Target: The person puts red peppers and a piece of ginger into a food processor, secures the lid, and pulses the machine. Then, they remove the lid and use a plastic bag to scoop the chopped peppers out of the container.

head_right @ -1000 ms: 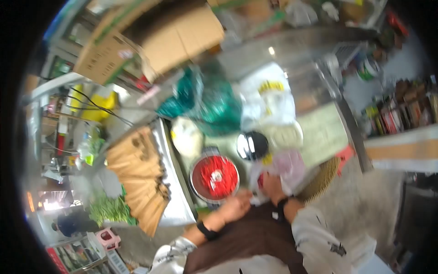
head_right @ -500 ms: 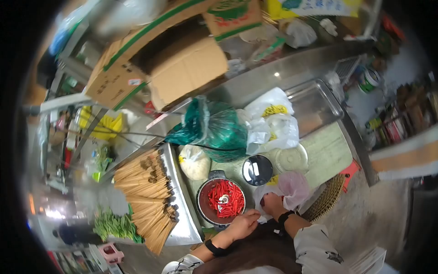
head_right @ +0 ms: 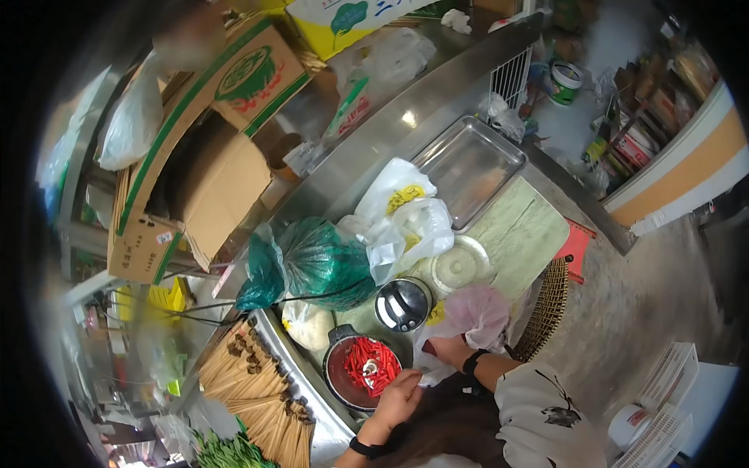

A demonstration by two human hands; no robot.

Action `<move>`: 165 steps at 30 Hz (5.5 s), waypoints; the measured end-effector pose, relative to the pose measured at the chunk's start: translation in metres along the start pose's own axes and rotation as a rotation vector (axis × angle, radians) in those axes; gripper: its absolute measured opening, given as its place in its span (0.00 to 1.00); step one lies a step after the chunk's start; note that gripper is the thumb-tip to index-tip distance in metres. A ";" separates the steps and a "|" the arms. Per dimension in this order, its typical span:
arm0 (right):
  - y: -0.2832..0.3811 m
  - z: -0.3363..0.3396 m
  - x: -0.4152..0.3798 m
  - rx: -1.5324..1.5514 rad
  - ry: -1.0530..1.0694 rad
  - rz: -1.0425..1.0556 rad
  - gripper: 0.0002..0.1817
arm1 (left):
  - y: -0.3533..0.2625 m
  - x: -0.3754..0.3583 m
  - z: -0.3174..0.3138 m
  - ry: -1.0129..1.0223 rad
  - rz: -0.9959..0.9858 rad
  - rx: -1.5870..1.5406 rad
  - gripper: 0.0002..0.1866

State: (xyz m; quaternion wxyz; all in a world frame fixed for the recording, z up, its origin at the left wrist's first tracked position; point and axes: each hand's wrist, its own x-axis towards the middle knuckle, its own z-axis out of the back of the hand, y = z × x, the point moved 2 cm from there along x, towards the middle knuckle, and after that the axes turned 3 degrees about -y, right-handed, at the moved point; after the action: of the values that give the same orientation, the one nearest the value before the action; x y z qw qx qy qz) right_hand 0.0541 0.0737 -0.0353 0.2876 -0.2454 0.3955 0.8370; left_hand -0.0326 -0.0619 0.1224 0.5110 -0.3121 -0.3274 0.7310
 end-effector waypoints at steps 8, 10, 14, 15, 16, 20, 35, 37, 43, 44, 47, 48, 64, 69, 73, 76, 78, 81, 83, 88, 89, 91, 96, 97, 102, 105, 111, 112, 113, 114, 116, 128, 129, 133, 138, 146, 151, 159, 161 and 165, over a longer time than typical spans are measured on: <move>-0.004 0.010 0.002 0.204 0.164 -0.097 0.14 | -0.004 0.003 -0.002 0.009 0.032 0.038 0.13; 0.000 0.026 -0.006 0.218 0.207 -0.102 0.13 | -0.004 0.003 -0.002 0.015 0.034 0.038 0.13; -0.007 0.020 -0.004 -0.025 0.029 0.052 0.15 | -0.001 -0.005 -0.001 0.021 0.063 0.035 0.14; -0.005 0.021 0.000 -0.106 -0.013 0.097 0.15 | 0.000 -0.006 0.002 0.011 0.067 0.039 0.14; -0.007 0.020 0.003 -0.119 0.035 0.102 0.15 | 0.000 -0.008 0.004 0.006 0.075 0.045 0.14; -0.003 0.037 -0.005 -0.142 0.111 0.139 0.15 | 0.004 -0.015 0.004 -0.018 0.073 0.051 0.15; 0.044 0.054 -0.027 -0.457 0.055 0.609 0.22 | 0.048 -0.050 -0.004 -0.184 0.171 -0.068 0.15; 0.044 0.053 -0.030 -0.470 0.004 0.644 0.21 | 0.045 -0.051 0.000 -0.185 0.210 -0.092 0.17; 0.064 0.078 -0.049 -0.393 -0.040 0.760 0.21 | 0.059 -0.056 -0.006 -0.287 0.219 -0.270 0.15; 0.069 0.082 -0.050 -0.332 -0.052 0.749 0.22 | 0.062 -0.055 -0.007 -0.306 0.178 -0.244 0.15; 0.101 0.104 -0.063 -0.169 -0.031 0.617 0.22 | 0.061 -0.055 -0.008 -0.298 0.163 -0.234 0.14; 0.108 0.106 -0.063 -0.147 -0.053 0.678 0.21 | 0.059 -0.056 -0.008 -0.284 0.172 -0.243 0.14; 0.216 -0.009 0.042 -0.585 0.120 0.832 0.48 | 0.041 -0.051 0.005 -0.241 0.185 -0.390 0.19; 0.212 0.003 0.043 -0.444 0.259 0.590 0.25 | 0.050 -0.047 0.005 -0.083 0.267 -0.323 0.22; 0.216 0.036 0.032 -0.353 0.318 0.709 0.22 | 0.038 -0.030 0.021 0.003 0.158 -0.313 0.15; 0.211 0.096 0.025 -0.088 0.127 0.821 0.18 | 0.036 -0.023 0.023 0.095 0.214 -0.271 0.16; 0.195 0.149 0.033 0.142 -0.072 0.872 0.16 | 0.037 -0.020 0.023 0.145 0.171 -0.259 0.16; 0.154 0.272 0.060 0.557 -0.439 0.647 0.10 | 0.033 -0.012 0.028 0.230 0.209 -0.249 0.16; 0.117 0.356 0.097 0.647 -0.873 0.551 0.13 | 0.042 -0.016 0.024 0.229 0.248 -0.262 0.15; 0.086 0.531 0.139 -0.052 -1.471 0.600 0.14 | 0.044 -0.006 0.036 0.226 0.475 -0.244 0.15; 0.079 0.551 0.166 -0.189 -1.520 0.629 0.14 | 0.038 -0.002 0.042 0.183 0.520 -0.281 0.16; 0.076 0.567 0.191 -0.464 -1.474 0.559 0.13 | 0.015 0.018 0.060 0.086 0.537 -0.228 0.17; 0.070 0.561 0.177 -0.768 -0.998 0.213 0.08 | 0.013 0.029 0.072 -0.084 0.562 -0.051 0.16; 0.063 0.556 0.174 -0.753 -1.005 0.228 0.08 | 0.017 0.030 0.068 -0.080 0.593 -0.076 0.16; 0.048 0.532 0.151 -0.694 -1.180 0.429 0.05 | 0.025 0.038 0.055 0.003 0.643 -0.076 0.15; 0.052 0.537 0.142 -0.557 -1.509 0.885 0.05 | 0.013 0.055 0.056 0.039 0.586 -0.011 0.14; 0.055 0.515 0.150 -0.517 -1.004 0.939 0.05 | 0.002 0.065 0.062 0.034 0.610 0.035 0.14; 0.058 0.509 0.148 -0.508 -1.002 0.992 0.04 | 0.000 0.065 0.062 0.023 0.591 0.050 0.14; 0.061 0.504 0.147 -0.498 -1.000 1.045 0.04 | -0.001 0.065 0.063 0.013 0.571 0.065 0.14; 0.064 0.499 0.147 -0.489 -0.998 1.098 0.04 | -0.002 0.065 0.062 0.002 0.552 0.079 0.14; 0.064 0.494 0.156 -0.353 -1.039 1.063 0.05 | 0.004 0.063 0.059 -0.012 0.542 0.062 0.14; 0.124 0.564 0.234 -0.818 -0.729 0.436 0.09 | 0.006 0.067 0.062 0.047 0.648 0.072 0.16; 0.131 0.564 0.225 -0.732 -0.588 0.395 0.10 | 0.004 0.068 0.062 0.044 0.652 0.070 0.16; 0.131 0.525 0.219 -0.447 -0.687 0.243 0.16 | 0.019 0.057 0.055 0.001 0.682 -0.029 0.16; 0.135 0.518 0.213 -0.280 -0.710 0.177 0.19 | 0.021 0.062 0.054 0.064 0.646 0.046 0.16; 0.087 0.564 0.232 -0.361 -0.894 0.307 0.16 | 0.018 0.065 0.058 0.042 0.652 0.027 0.16; 0.073 0.575 0.209 -0.470 -0.783 0.171 0.17 | 0.024 0.068 0.054 0.054 0.655 0.048 0.16; 0.107 0.574 0.229 -0.537 -0.531 0.288 0.14 | 0.016 0.073 0.061 0.051 0.624 0.064 0.16; 0.112 0.574 0.233 -0.605 -0.427 0.189 0.14 | 0.016 0.072 0.061 0.046 0.628 0.059 0.16; 0.094 0.566 0.275 -0.507 -0.550 0.090 0.14 | 0.017 0.068 0.060 0.017 0.646 0.050 0.16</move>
State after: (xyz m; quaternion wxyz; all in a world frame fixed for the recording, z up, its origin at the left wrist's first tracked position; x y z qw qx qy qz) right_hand -0.3096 0.5580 0.1584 0.2762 -0.0570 0.0942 0.9548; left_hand -0.1088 -0.0111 0.1359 0.2628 -0.3934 -0.1890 0.8605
